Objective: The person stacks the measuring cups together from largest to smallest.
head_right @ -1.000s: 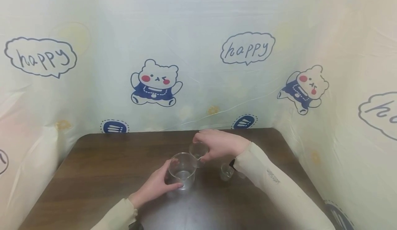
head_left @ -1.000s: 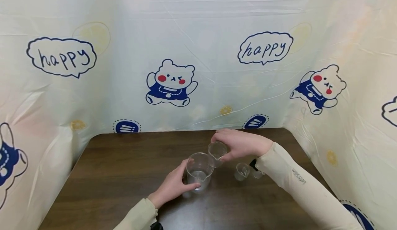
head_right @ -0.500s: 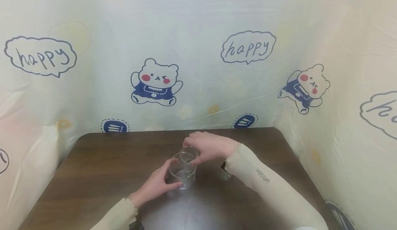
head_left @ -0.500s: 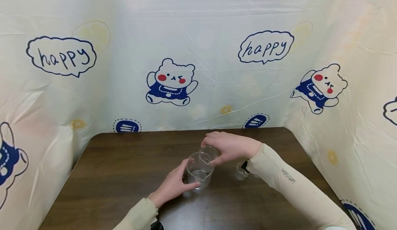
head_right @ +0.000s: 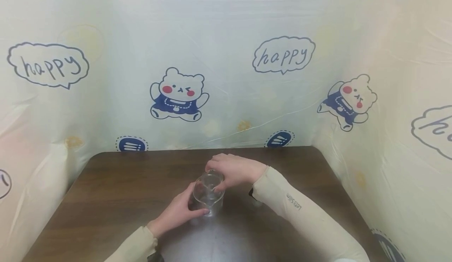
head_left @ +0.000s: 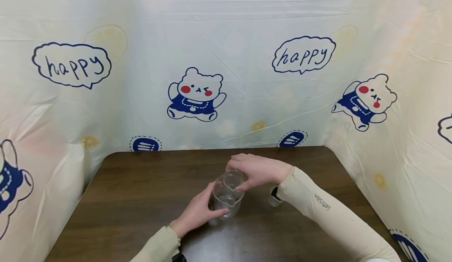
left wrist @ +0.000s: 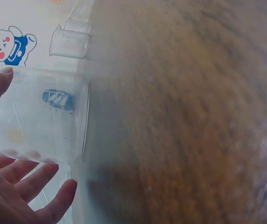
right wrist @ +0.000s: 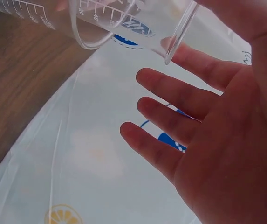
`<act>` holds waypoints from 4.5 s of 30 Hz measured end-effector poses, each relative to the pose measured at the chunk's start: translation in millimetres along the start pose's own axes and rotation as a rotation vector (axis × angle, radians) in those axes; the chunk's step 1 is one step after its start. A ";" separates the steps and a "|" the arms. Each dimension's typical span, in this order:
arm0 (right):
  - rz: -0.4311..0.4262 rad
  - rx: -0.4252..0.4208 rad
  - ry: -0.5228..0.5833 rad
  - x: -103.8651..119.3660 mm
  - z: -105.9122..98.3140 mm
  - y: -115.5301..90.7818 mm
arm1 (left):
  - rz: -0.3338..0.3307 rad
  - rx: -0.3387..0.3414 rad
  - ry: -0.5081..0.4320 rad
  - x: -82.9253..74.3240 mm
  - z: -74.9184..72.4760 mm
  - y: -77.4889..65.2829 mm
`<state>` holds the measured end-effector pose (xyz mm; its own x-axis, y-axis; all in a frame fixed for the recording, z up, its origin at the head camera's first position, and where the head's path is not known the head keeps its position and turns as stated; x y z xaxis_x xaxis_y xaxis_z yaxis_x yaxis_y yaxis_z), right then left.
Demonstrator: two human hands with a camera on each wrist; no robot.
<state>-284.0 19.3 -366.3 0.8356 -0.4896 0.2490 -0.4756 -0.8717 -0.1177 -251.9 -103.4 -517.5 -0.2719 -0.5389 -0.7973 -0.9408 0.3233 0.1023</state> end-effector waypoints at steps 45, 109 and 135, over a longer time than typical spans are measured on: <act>-0.009 0.104 -0.200 -3.6 53.9 30.7 | -0.001 0.020 -0.008 2.9 1.5 2.1; 0.056 0.134 -0.530 2.1 64.9 38.2 | -0.002 0.004 0.015 5.0 3.5 4.5; 0.082 0.113 -0.200 2.4 24.0 9.2 | 0.005 -0.007 0.020 3.6 2.6 5.1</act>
<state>-279.8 9.6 -389.9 0.8386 -0.5433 0.0402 -0.5198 -0.8200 -0.2394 -257.2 -101.7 -521.4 -0.2800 -0.5528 -0.7848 -0.9409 0.3202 0.1102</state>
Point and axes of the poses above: each hand's wrist, its own y-axis towards the middle knuckle, its own z-axis out of the palm, x = y × z, the point moved 9 cm from there along y, towards the middle knuckle
